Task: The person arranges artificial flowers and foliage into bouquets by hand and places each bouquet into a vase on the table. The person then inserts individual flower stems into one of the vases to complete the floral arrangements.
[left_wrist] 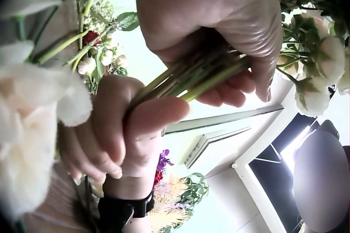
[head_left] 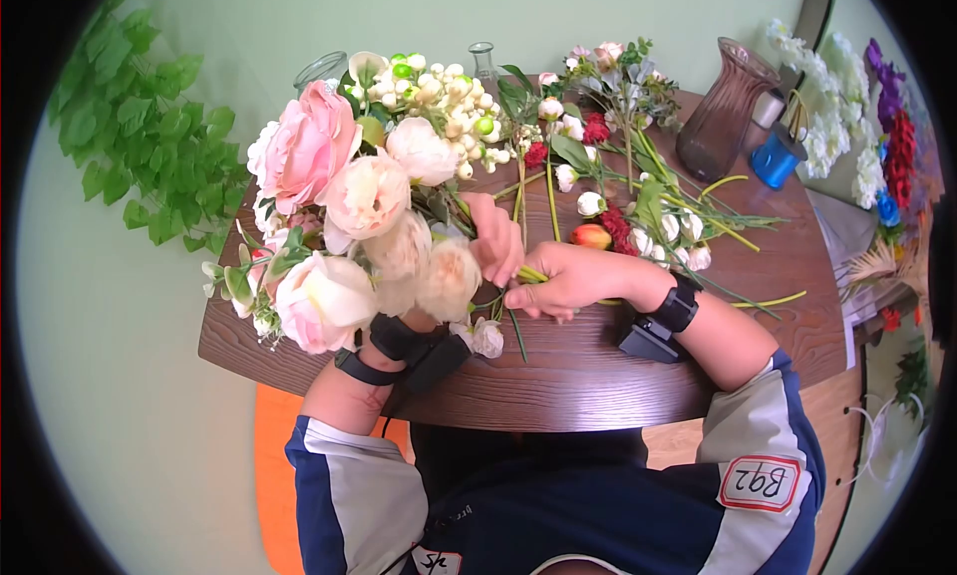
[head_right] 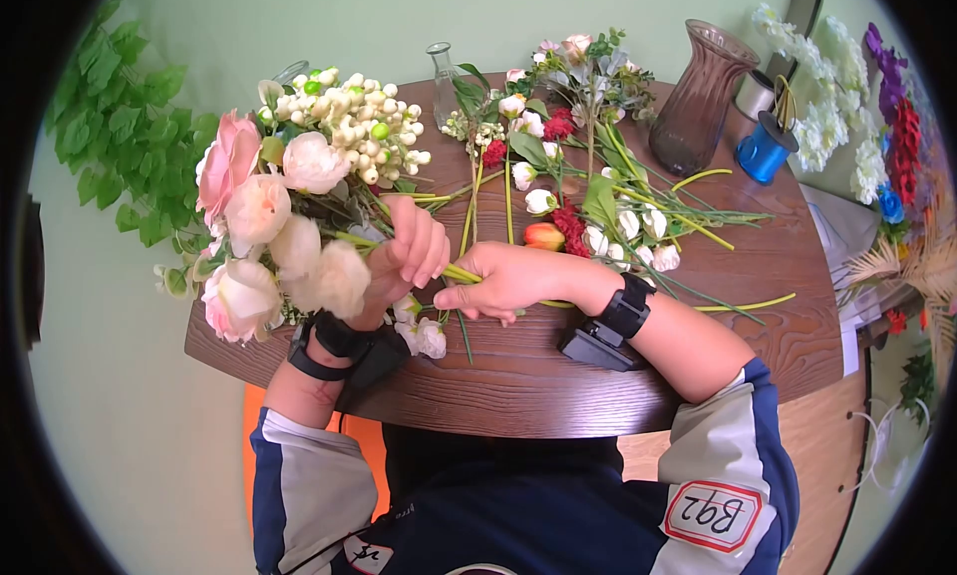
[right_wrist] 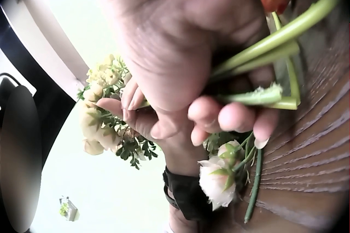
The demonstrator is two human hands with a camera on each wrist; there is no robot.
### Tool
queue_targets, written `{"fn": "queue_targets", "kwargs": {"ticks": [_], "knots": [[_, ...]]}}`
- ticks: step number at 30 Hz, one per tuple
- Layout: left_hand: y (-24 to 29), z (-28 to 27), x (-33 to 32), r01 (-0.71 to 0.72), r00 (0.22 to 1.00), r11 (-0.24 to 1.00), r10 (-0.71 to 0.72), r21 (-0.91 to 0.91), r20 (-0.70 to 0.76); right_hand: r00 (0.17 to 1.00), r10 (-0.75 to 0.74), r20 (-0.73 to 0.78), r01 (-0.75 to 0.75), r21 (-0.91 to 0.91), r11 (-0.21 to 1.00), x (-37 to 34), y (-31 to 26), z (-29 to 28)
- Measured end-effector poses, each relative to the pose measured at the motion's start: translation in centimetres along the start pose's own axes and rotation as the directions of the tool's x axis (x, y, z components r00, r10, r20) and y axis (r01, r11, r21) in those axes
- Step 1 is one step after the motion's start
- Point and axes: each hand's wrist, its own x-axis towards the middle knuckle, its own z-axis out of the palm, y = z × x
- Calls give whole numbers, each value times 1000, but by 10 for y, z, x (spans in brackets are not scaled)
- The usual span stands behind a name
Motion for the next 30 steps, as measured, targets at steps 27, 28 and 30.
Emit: {"fn": "queue_targets", "kwargs": {"ticks": [27,28,30], "knots": [[-4,-9,0,3,903,990,58,142,-426,452,-628,-634,268,-575,773,6,-4,20],[-4,-9,0,-8,908,995,46,95,-415,464,-584,-666,320,-488,812,7,-4,22],[-5,-11,-1,-17,914,999,35,48,-404,479,-536,-695,369,-395,841,6,-5,23]]}}
